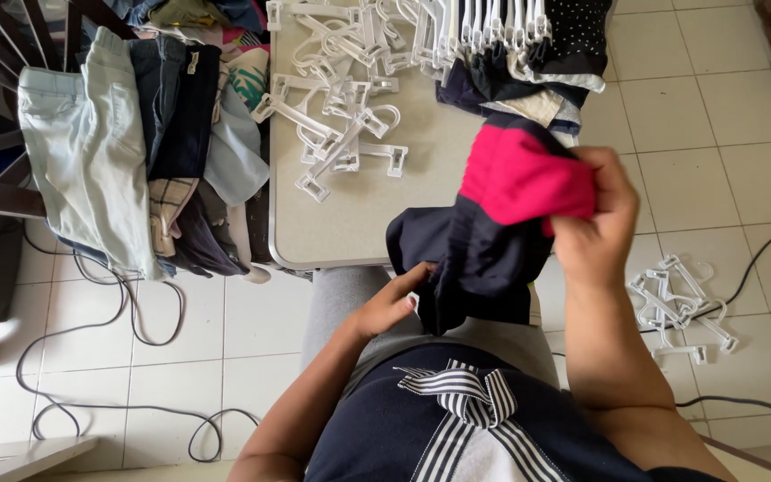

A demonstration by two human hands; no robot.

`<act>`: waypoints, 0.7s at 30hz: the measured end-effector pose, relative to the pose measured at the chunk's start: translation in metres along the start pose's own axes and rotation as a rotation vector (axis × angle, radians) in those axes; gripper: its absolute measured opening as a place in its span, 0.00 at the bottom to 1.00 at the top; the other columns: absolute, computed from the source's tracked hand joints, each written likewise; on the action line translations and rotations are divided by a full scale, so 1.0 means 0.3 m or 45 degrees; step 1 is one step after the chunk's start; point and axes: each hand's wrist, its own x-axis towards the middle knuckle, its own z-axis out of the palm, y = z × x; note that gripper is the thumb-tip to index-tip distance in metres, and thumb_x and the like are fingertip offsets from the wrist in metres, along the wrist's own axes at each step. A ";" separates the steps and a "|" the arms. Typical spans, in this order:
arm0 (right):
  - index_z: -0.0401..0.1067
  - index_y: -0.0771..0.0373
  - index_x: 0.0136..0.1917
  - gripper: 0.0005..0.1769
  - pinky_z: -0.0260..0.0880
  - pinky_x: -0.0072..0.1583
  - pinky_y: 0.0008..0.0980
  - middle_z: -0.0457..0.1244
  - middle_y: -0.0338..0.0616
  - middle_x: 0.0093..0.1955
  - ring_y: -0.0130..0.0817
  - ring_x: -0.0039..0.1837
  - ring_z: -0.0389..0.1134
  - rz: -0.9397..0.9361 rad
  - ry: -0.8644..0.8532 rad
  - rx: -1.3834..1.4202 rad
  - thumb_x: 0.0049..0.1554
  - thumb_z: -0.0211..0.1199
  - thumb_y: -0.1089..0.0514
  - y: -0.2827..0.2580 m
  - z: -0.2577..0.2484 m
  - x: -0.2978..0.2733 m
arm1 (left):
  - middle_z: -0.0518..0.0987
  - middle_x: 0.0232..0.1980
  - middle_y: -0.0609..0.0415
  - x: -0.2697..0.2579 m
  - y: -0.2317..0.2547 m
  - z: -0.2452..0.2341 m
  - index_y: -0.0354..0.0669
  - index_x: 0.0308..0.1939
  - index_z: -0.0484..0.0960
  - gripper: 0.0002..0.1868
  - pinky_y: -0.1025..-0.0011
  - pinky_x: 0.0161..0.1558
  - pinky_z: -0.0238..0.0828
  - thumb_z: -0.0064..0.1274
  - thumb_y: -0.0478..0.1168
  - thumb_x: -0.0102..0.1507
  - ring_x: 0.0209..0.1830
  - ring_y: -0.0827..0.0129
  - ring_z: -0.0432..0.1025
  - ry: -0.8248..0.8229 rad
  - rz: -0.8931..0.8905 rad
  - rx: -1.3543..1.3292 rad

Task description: The person is taking shorts from a pile, spreading them flat on a table, and then attaching them to a plastic hanger using the built-in clips.

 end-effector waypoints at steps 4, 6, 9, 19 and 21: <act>0.64 0.63 0.49 0.13 0.43 0.35 0.27 0.53 0.37 0.35 0.22 0.34 0.49 0.067 0.354 0.084 0.53 0.50 0.74 -0.153 0.036 0.052 | 0.74 0.60 0.56 0.012 0.115 0.065 0.42 0.68 0.63 0.43 0.68 0.58 0.65 0.57 0.62 0.58 0.57 0.70 0.68 0.017 -0.055 0.276; 0.62 0.63 0.50 0.13 0.56 0.53 0.28 0.54 0.38 0.46 0.29 0.49 0.54 -0.152 0.486 0.053 0.53 0.48 0.75 -0.178 0.039 0.068 | 0.76 0.61 0.53 0.023 0.110 0.112 0.40 0.67 0.67 0.39 0.69 0.63 0.65 0.62 0.54 0.58 0.62 0.69 0.70 0.084 -0.204 0.217; 0.61 0.63 0.50 0.12 0.56 0.55 0.28 0.54 0.37 0.47 0.28 0.50 0.55 -0.232 0.609 0.126 0.54 0.49 0.73 -0.233 0.055 0.086 | 0.75 0.66 0.49 0.037 0.095 0.153 0.42 0.75 0.58 0.44 0.65 0.70 0.63 0.60 0.52 0.59 0.67 0.64 0.70 0.149 -0.299 0.032; 0.64 0.63 0.65 0.23 0.58 0.73 0.41 0.57 0.47 0.61 0.41 0.66 0.58 -0.601 0.636 0.276 0.60 0.46 0.78 -0.264 0.066 0.112 | 0.64 0.74 0.47 0.103 0.011 0.192 0.43 0.77 0.49 0.60 0.53 0.62 0.72 0.68 0.56 0.49 0.71 0.54 0.66 0.304 -0.198 0.167; 0.63 0.63 0.60 0.18 0.58 0.67 0.34 0.54 0.43 0.55 0.36 0.61 0.59 -0.532 0.639 0.213 0.57 0.47 0.71 -0.285 0.113 0.101 | 0.69 0.73 0.45 0.121 0.010 0.211 0.41 0.73 0.60 0.49 0.55 0.64 0.68 0.60 0.59 0.55 0.68 0.52 0.70 0.213 -0.438 0.041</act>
